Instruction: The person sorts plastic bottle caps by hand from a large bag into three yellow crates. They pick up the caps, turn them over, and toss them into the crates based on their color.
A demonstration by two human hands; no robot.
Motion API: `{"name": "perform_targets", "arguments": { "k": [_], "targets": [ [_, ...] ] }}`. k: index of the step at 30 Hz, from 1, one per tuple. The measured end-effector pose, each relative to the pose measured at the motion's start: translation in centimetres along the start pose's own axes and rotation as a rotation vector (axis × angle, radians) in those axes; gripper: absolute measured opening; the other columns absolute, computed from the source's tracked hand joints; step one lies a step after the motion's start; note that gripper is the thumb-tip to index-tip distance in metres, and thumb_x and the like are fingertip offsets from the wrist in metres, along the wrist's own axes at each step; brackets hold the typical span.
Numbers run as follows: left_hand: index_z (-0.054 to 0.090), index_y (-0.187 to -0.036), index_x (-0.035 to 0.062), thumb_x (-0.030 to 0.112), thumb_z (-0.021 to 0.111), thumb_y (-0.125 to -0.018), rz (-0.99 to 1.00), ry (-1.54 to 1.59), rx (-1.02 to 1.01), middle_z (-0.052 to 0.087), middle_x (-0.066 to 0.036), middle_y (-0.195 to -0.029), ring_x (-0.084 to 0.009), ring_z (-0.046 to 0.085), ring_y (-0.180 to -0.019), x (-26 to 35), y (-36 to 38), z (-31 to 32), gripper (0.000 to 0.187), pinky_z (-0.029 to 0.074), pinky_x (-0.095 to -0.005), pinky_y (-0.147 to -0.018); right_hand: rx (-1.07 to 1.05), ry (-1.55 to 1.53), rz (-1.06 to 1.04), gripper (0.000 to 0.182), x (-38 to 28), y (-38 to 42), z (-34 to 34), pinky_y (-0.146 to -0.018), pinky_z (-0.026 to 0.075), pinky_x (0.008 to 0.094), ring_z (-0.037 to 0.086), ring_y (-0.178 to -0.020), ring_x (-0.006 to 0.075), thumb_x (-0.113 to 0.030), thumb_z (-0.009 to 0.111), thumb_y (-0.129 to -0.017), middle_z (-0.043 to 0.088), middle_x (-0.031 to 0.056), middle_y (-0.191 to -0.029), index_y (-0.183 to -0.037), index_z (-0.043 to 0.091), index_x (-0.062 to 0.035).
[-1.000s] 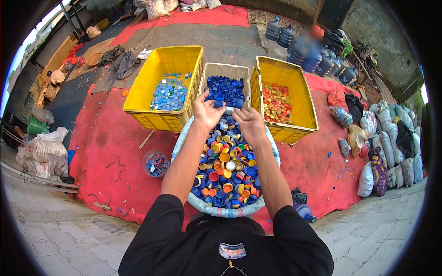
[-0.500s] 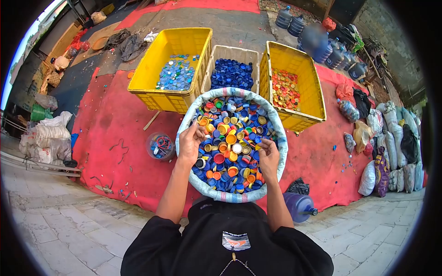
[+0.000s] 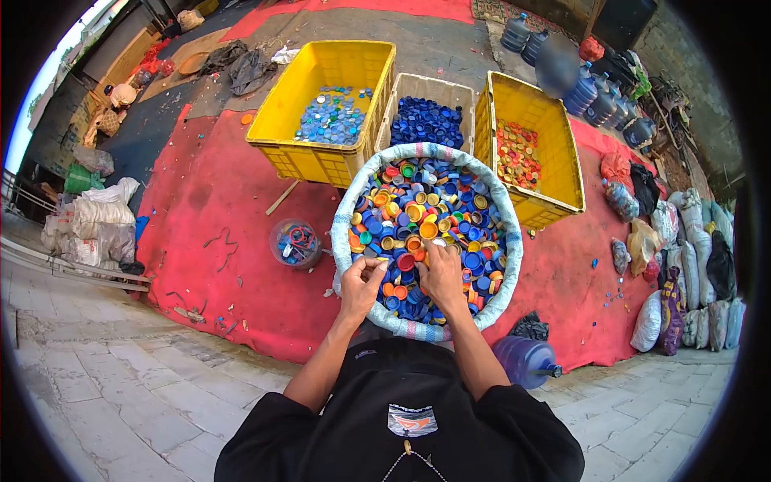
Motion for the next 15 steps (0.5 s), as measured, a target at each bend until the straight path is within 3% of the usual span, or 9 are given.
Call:
{"name": "perform_targets", "arguments": {
  "k": [7,12,15],
  "targets": [
    [0.066,-0.095,-0.0011,0.016,0.073,-0.083,0.026,-0.179,-0.009,0.067,-0.005,-0.077,-0.01,0.057,-0.063,0.5,0.3,1.0,0.021,0.048,-0.0259,-0.061,-0.017,0.003,0.017,0.046,0.4,0.0,0.9,-0.079,0.044,0.0451,0.057,-0.092,0.0346,-0.011,0.071,-0.076,0.064,0.0156,-0.094,-0.119,0.057,-0.003],
    [0.063,-0.104,0.0012,0.014,0.074,-0.079,0.121,-0.359,-0.051,0.068,-0.009,-0.089,-0.0204,0.059,-0.077,1.1,-0.4,2.4,0.029,0.049,-0.0341,-0.072,-0.029,-0.128,0.0,0.043,1.2,-0.2,0.8,-0.078,0.045,0.0447,0.058,-0.087,0.0341,-0.008,0.071,-0.075,0.064,0.0163,-0.091,-0.116,0.059,-0.001],
    [0.06,-0.109,0.0019,0.012,0.074,-0.077,0.15,-0.471,-0.08,0.066,-0.011,-0.097,-0.0274,0.058,-0.09,1.3,-0.7,3.1,0.036,0.046,-0.0393,-0.082,-0.004,-0.057,-0.062,0.043,0.7,-0.2,-0.2,-0.079,0.045,0.0441,0.057,-0.087,0.0336,-0.009,0.072,-0.073,0.063,0.016,-0.09,-0.114,0.06,-0.001]
  ]
}}
Point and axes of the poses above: each hand's wrist, its own y-axis away from the middle knuckle, its own z-axis out of the palm, x = y × z, the point moved 9 cm from there along -y, towards the middle knuckle
